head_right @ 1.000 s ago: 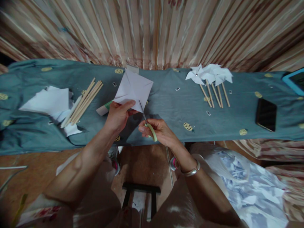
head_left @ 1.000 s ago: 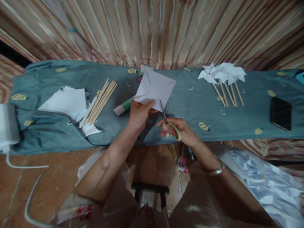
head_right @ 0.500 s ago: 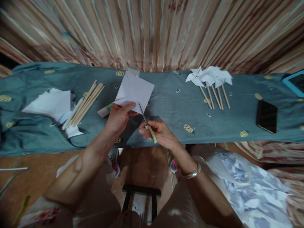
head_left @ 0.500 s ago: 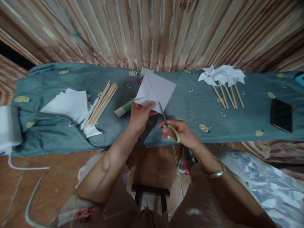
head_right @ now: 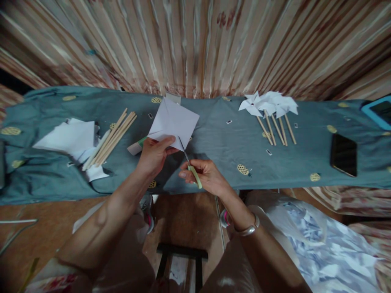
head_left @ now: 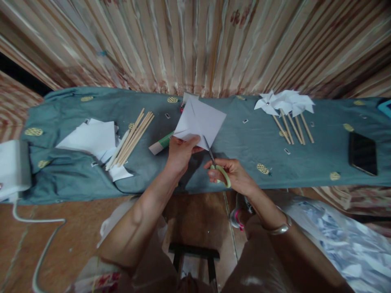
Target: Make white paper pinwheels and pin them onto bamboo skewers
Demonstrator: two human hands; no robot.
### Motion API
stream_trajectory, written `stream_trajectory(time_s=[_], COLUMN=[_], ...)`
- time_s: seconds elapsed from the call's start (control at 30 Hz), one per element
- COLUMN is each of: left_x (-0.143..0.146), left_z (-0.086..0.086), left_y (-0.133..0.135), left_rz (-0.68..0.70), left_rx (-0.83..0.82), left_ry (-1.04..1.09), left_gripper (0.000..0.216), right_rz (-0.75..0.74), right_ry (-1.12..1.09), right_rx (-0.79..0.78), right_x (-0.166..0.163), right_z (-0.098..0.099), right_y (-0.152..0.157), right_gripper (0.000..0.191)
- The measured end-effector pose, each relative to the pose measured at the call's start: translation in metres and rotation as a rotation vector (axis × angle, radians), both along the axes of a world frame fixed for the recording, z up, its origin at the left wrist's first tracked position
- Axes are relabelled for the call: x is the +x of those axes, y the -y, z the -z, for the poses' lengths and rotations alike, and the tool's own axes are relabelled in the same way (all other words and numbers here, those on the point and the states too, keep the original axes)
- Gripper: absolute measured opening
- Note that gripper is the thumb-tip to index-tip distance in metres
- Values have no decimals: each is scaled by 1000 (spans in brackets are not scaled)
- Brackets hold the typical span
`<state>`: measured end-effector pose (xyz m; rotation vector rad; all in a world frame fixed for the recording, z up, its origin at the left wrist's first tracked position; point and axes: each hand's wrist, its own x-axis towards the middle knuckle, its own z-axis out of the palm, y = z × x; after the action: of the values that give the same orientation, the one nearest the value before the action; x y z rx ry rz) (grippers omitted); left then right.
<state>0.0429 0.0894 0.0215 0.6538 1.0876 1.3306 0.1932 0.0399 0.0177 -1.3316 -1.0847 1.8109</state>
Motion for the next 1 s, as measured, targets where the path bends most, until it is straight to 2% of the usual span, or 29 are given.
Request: stream_trajectory(time_s=[0.2,0.4,0.77,1.0], left_x=[0,2,1,3], left_z=[0,1,2,2], left_y=[1,3,1,3], left_rz=[5,59,44,53], left_rx=[15,1,3,-15], left_ry=[10,-19,7,-14], left_gripper=[18,21,19,23], right_rz=[-27,-87,-26,-49], right_ry=[29,59,49,79], right_rx=[40,132,46,110], right_x=[0,3,2,3], right_z=[-4,1,4,3], right_y=[-1,0,-2,-2], right_gripper=[47,48,45,44])
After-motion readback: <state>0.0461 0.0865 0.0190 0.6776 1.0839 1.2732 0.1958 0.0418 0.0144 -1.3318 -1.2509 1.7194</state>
